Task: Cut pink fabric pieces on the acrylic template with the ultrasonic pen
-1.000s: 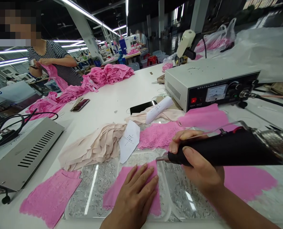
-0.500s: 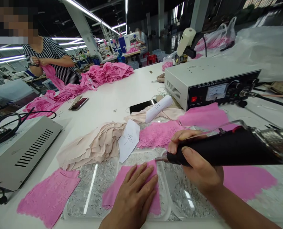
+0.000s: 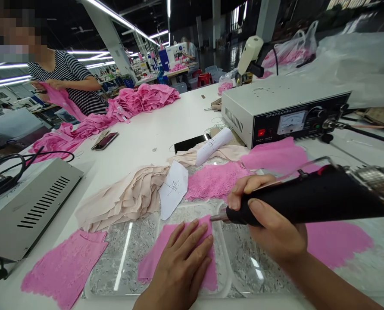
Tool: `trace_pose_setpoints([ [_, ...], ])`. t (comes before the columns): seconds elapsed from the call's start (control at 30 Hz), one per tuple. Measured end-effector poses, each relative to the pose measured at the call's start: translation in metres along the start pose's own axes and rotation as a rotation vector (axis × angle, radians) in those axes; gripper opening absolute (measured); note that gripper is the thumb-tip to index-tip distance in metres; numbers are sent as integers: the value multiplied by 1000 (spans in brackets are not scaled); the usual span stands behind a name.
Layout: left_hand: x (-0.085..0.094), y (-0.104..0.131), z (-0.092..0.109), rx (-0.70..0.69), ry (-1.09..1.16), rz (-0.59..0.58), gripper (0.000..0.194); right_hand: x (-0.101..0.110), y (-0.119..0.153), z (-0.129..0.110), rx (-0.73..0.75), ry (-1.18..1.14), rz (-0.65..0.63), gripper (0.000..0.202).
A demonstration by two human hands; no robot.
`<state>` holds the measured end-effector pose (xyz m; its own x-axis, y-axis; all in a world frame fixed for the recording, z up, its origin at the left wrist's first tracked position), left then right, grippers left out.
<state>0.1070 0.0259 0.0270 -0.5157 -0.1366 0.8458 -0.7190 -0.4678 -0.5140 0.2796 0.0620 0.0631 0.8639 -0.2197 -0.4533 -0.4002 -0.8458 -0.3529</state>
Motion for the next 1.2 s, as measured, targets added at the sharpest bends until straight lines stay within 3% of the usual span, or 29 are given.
trace_pose_setpoints([
  [0.2,3,-2,1,10,-3,3,27,-2,6,3,-89,-15,-38,14],
  [0.6,2,-2,-1,25,5,-3,27,-6,6,5,-109,-9,-86,18],
  [0.97,5,-7,0,70,37,-65,30,7,10,8,-222,-120,-35,18],
  [1.2,5,-5,-2,102,63,-89,27,-4,13,4,-269,-106,-56,24],
])
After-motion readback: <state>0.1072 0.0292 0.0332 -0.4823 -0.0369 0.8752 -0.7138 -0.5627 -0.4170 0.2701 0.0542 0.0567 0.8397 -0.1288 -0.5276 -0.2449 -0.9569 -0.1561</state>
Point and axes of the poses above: each hand's wrist, its own y-axis away from the middle knuckle, its own x-axis out of the back of the hand, z = x × y, the point moved 9 cm from there along -y, towards the middle knuckle, and after that the axes turned 3 degrees about z, right-handed, at the moved point
